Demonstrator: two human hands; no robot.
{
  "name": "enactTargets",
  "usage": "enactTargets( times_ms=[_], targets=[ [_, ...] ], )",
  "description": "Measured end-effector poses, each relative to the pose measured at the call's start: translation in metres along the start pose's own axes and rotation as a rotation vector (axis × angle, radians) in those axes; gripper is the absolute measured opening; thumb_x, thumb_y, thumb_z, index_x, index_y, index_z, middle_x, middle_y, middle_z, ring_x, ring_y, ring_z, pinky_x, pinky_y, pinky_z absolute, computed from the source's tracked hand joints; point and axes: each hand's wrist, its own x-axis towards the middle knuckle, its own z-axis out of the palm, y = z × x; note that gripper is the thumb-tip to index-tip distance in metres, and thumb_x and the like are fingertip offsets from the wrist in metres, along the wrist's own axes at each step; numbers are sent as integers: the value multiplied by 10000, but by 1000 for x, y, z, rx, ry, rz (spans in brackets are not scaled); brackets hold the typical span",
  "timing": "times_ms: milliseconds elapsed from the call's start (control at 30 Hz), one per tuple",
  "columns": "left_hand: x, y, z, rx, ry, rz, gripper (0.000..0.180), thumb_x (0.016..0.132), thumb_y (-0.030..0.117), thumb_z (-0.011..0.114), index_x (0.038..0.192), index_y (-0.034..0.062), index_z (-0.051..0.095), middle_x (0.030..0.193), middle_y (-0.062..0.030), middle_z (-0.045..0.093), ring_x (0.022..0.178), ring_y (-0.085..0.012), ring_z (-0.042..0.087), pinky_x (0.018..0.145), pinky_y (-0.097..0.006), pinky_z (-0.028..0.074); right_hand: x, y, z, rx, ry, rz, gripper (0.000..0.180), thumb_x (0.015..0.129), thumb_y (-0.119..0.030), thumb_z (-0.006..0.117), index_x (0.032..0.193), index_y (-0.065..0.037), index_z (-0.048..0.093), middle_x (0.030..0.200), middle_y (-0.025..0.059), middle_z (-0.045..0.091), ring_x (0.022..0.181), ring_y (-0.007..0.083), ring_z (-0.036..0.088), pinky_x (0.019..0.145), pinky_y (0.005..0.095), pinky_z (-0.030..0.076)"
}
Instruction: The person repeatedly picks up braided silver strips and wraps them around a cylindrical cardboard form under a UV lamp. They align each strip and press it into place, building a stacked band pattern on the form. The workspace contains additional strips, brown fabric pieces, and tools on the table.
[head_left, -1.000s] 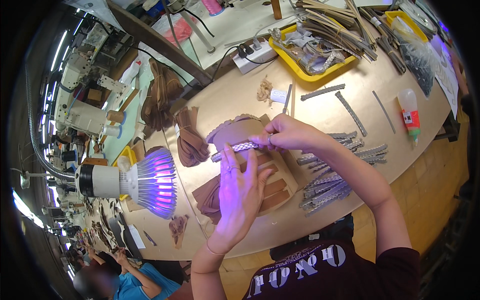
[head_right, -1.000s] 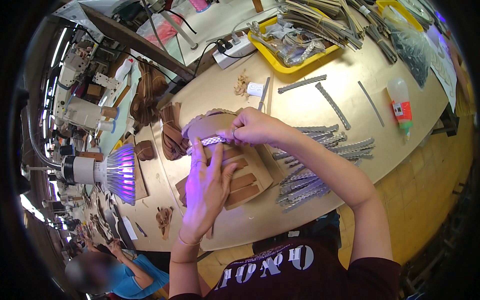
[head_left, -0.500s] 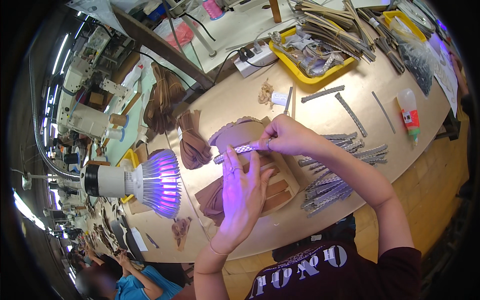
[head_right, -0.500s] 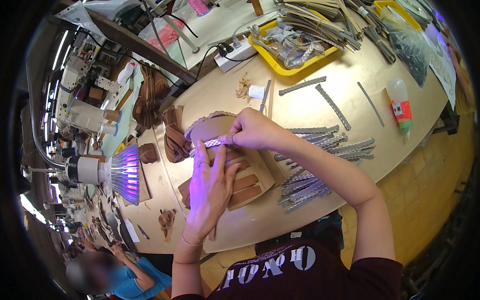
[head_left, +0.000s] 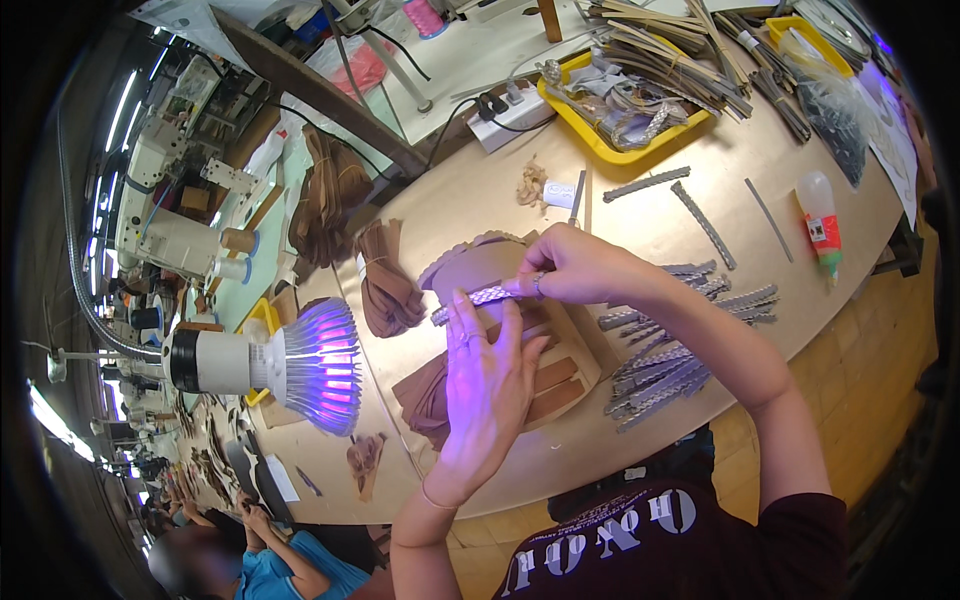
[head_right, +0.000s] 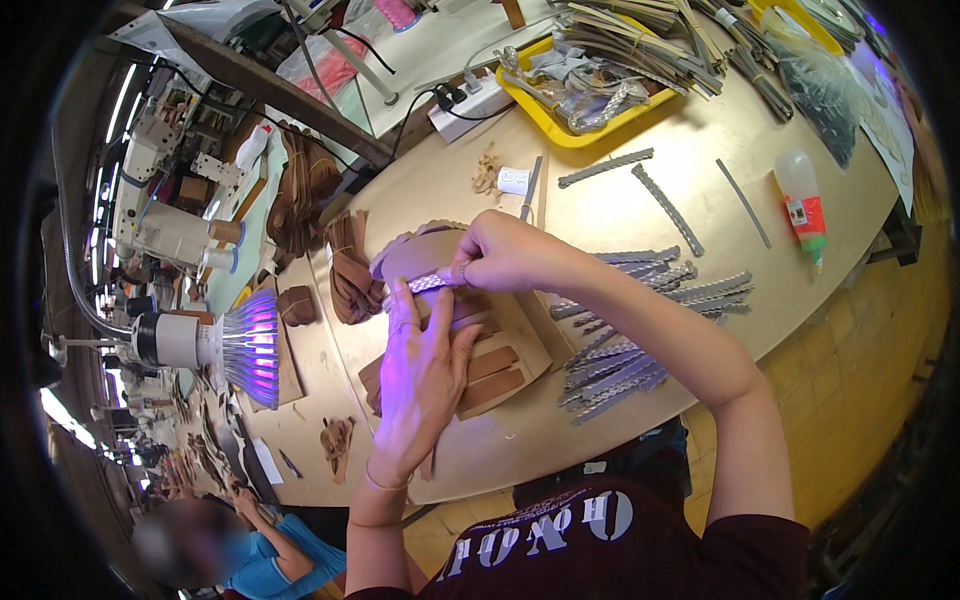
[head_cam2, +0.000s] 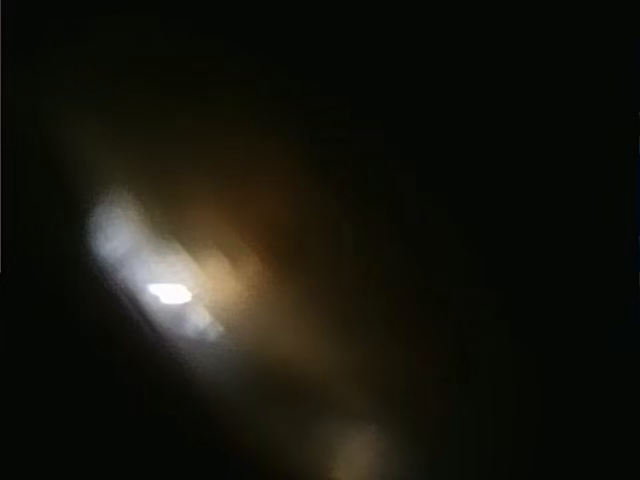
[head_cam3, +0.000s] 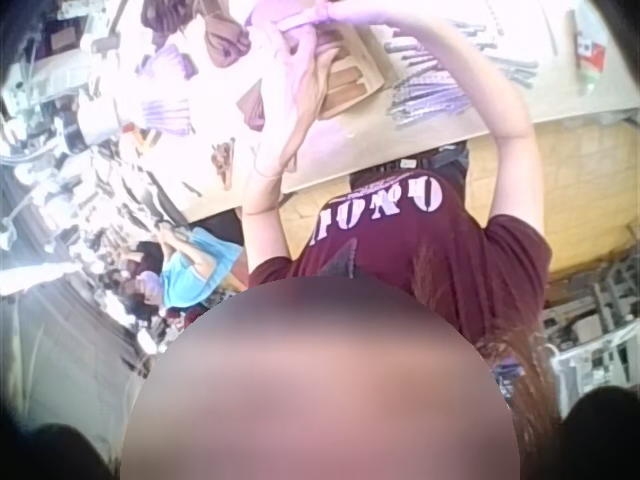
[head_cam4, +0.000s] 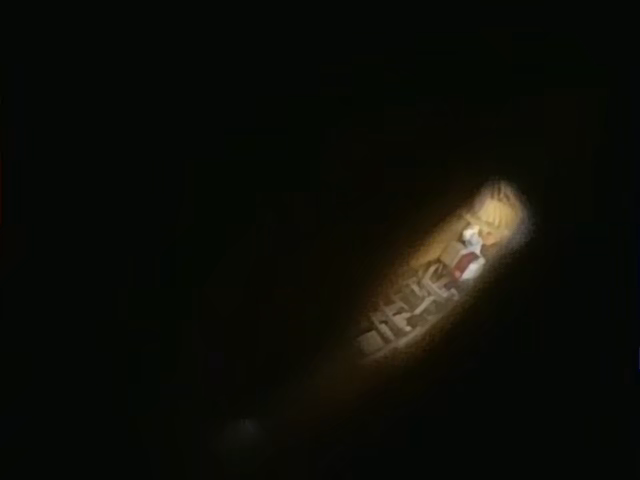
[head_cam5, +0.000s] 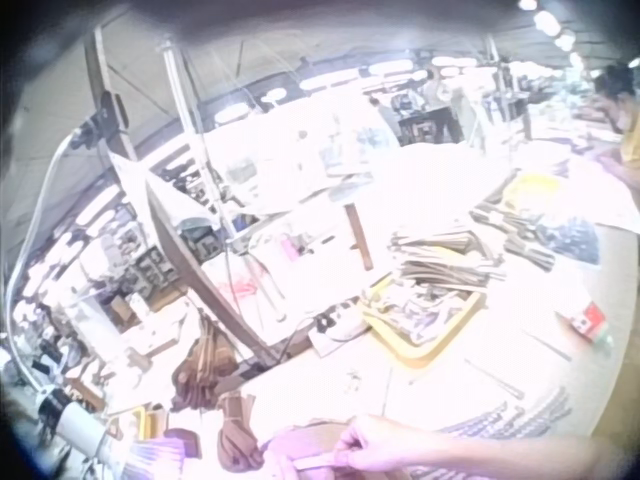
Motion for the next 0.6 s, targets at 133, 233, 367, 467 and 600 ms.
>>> enactTargets(
  times_ms=[133, 233, 367, 467, 600],
  targets=[
    [0, 1, 0, -3, 27, 9, 557, 945, 394, 588, 1343, 17, 486, 1381, -457, 308, 1277, -572, 380, 1050, -530, 392, 2, 12, 3, -14, -18, -15, 257, 918, -262, 677, 900, -7, 700, 716, 18, 625, 661, 85, 517, 621, 275, 437],
    [0, 1, 1, 13, 33, 10, 559, 943, 400, 591, 1338, 18, 489, 1380, -453, 314, 1274, -566, 388, 1041, -527, 403, 3, 16, 5, -15, -31, -6, 261, 933, -262, 661, 939, -2, 688, 760, 28, 636, 707, 91, 526, 658, 277, 447],
    [0, 1, 2, 17, 31, 0, 564, 934, 405, 602, 1333, 21, 494, 1379, -449, 320, 1271, -558, 398, 1036, -523, 410, 4, 17, 6, -12, -34, 7, 257, 945, -255, 647, 943, 0, 676, 765, 27, 633, 721, 86, 525, 663, 277, 450],
    [0, 0, 2, 33, 38, 6, 575, 921, 413, 617, 1329, 26, 500, 1377, -447, 326, 1266, -556, 407, 1032, -520, 415, 5, 18, 7, -6, -35, -3, 261, 948, -258, 642, 933, 1, 669, 764, 27, 631, 721, 86, 524, 661, 280, 451],
    [0, -1, 4, 46, 52, 17, 575, 912, 415, 628, 1322, 29, 511, 1375, -448, 332, 1258, -557, 417, 1024, -519, 423, 7, 22, 9, -47, -29, -28, 273, 950, -266, 640, 923, 5, 661, 763, 32, 630, 713, 89, 522, 657, 284, 450]
  ],
)
